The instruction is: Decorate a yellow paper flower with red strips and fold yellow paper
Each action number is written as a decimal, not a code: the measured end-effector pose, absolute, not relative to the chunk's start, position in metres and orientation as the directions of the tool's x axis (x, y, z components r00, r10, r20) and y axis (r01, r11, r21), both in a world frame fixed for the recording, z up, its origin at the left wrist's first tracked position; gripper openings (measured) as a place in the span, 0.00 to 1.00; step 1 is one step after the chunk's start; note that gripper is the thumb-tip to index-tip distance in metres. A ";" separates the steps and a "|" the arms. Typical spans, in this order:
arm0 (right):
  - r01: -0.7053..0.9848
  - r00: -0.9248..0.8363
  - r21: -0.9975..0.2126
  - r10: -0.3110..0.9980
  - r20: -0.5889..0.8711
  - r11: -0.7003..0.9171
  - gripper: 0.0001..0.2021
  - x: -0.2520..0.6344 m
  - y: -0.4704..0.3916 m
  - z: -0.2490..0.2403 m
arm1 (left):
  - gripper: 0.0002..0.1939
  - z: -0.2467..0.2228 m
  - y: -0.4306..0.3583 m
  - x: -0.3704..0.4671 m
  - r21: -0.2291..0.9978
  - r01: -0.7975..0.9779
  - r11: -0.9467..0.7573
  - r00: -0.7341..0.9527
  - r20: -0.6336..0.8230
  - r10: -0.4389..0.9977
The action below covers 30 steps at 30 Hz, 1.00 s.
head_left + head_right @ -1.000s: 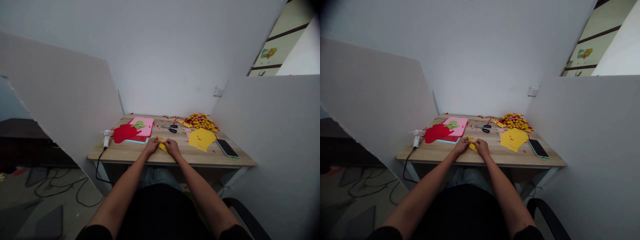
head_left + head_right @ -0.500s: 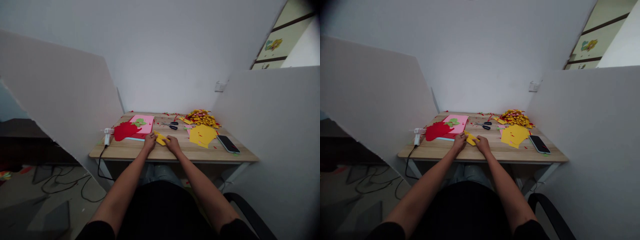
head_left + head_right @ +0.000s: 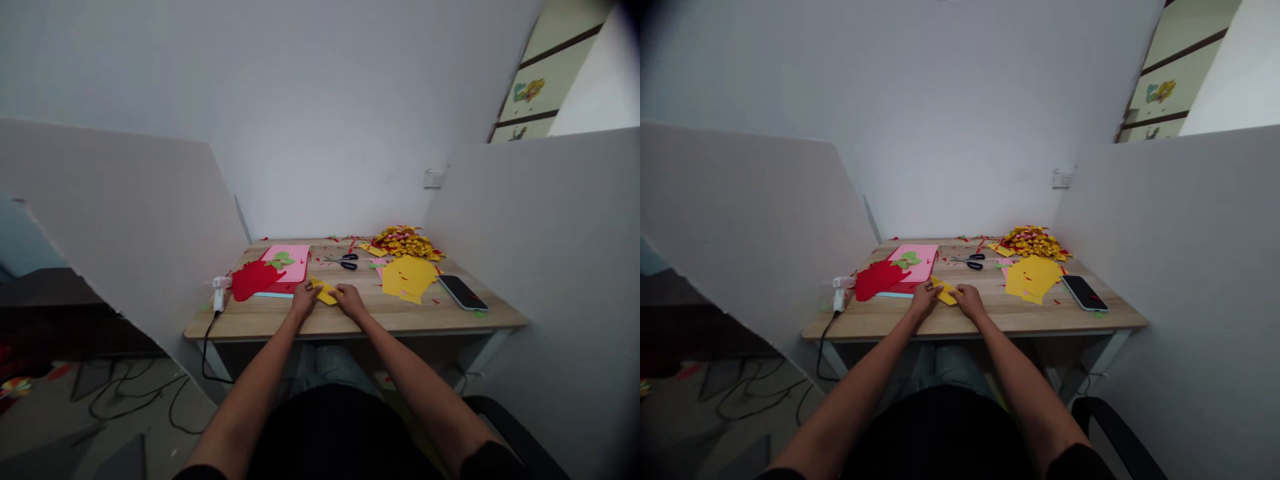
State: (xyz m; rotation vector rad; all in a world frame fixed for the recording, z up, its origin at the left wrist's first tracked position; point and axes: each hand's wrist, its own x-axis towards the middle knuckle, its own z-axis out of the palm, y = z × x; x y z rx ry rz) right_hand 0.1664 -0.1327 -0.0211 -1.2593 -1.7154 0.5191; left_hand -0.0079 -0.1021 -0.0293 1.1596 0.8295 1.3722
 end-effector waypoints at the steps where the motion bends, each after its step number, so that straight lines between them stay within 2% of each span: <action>1: 0.510 -0.061 -0.767 0.906 0.420 0.390 0.17 0.167 -0.133 -0.021 | 0.29 -0.030 -0.102 -0.008 0.944 -0.291 -0.153 0.083 0.184 0.979; 5: 0.481 -0.064 -0.786 0.909 0.411 0.389 0.18 0.168 -0.131 -0.023 | 0.27 -0.031 -0.102 -0.008 0.947 -0.286 -0.144 0.099 0.178 0.979; 10: 0.467 -0.061 -0.799 0.915 0.398 0.379 0.18 0.170 -0.130 -0.024 | 0.13 -0.033 -0.100 -0.009 0.961 -0.245 -0.127 0.114 0.158 0.981; 12: 0.463 -0.059 -0.803 0.917 0.395 0.376 0.19 0.170 -0.131 -0.024 | 0.11 -0.036 -0.098 -0.009 0.964 -0.232 -0.127 0.106 0.155 0.982; 30: 0.396 -0.116 -0.836 0.923 0.366 0.381 0.22 0.171 -0.133 -0.024 | 0.13 -0.041 -0.098 -0.005 0.964 -0.173 -0.202 0.085 0.219 0.972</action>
